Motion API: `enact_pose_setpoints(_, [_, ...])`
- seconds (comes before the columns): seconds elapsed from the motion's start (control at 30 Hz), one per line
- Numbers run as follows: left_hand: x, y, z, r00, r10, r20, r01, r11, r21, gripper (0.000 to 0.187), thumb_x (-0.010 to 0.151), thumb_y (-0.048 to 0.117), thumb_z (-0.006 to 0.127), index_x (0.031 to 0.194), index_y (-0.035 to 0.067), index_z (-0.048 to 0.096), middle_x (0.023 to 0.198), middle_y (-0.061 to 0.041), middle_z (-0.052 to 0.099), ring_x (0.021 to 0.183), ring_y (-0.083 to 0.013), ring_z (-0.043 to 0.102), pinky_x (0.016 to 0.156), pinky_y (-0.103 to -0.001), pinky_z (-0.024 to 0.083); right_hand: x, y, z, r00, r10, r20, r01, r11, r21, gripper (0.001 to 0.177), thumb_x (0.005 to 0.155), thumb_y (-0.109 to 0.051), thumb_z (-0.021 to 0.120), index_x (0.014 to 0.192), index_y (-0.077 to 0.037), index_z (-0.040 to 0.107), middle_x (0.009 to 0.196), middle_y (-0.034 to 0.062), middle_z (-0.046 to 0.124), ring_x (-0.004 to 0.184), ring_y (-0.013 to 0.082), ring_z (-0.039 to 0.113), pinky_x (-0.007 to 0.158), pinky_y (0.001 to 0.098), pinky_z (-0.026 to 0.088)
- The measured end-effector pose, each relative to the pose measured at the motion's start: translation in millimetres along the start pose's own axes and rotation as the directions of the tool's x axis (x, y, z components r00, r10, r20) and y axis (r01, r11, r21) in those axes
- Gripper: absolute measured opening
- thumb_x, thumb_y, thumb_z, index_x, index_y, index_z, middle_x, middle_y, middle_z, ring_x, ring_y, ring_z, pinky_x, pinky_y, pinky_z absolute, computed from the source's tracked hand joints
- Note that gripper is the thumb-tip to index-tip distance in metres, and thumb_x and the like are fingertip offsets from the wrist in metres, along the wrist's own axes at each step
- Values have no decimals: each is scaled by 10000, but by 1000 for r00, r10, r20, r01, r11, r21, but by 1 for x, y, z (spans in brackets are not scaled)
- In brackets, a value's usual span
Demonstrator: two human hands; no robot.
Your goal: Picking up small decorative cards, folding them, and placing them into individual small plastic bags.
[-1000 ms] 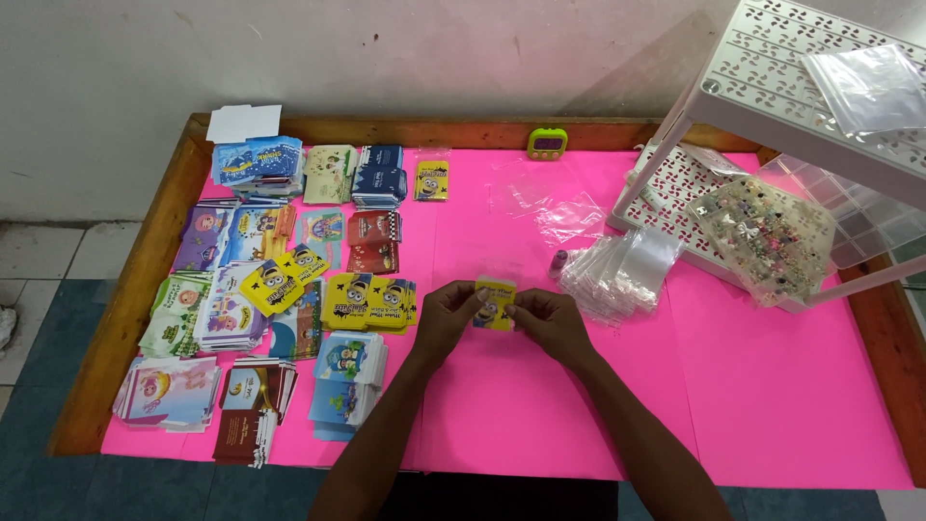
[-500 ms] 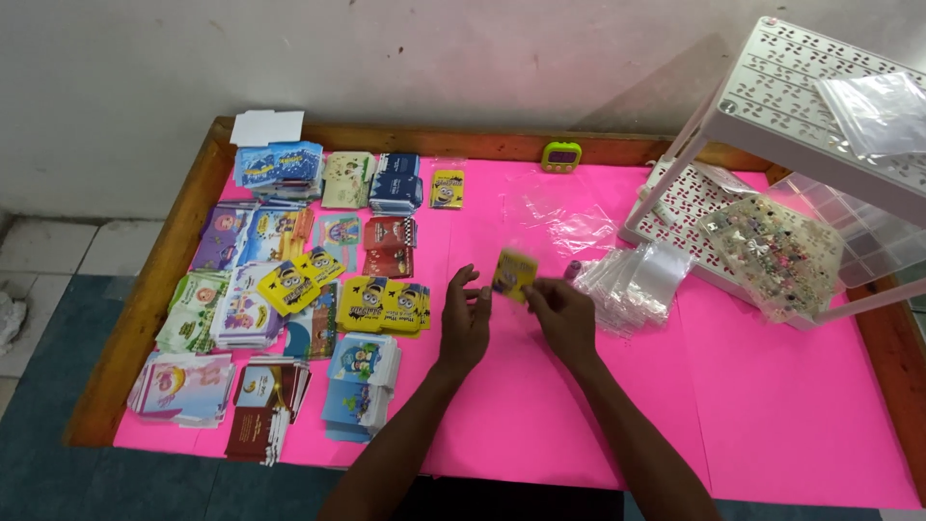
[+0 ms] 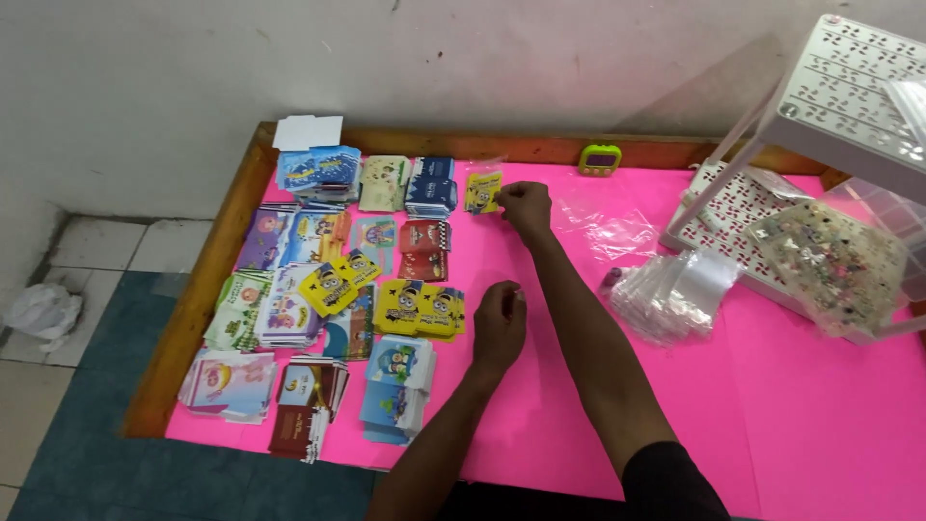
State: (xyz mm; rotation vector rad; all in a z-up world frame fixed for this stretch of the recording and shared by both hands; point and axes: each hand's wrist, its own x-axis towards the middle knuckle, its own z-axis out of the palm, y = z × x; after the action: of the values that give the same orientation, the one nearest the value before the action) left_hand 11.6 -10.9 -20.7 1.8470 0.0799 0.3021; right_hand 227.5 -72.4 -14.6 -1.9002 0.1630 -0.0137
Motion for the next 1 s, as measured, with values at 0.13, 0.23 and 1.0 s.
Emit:
enact_pose_setpoints(0.13, [0,5,-3,1000,15,11,-15,1000,21,241,1038,233,574,1158,37,645,932,-188,651,852,-355,707,679,-433,588,24,11,13,1000,5,-30,-6,999,-37,149,812,-125,710,922,-134,811,804,97,767,669,245,760,697,403,552])
enact_pose_setpoints(0.23, [-1,5,-3,1000,24,18,-24,1000,14,235,1053,218,547,1146,25,644,915,-176,639,821,-330,696,663,-413,580,34,17,15,999,21,-39,-24,996,-90,157,819,-145,677,892,-138,815,776,94,767,675,266,760,742,420,572])
enact_pose_setpoints(1.0, [1,-2,-3,994,-109,9,109,994,-1,173,987,190,585,1105,91,664,990,-163,690,971,-332,715,800,-451,600,-122,33,-52,873,-473,119,487,858,-163,240,933,-67,656,1159,3,694,1034,265,704,1034,478,680,869,584,560])
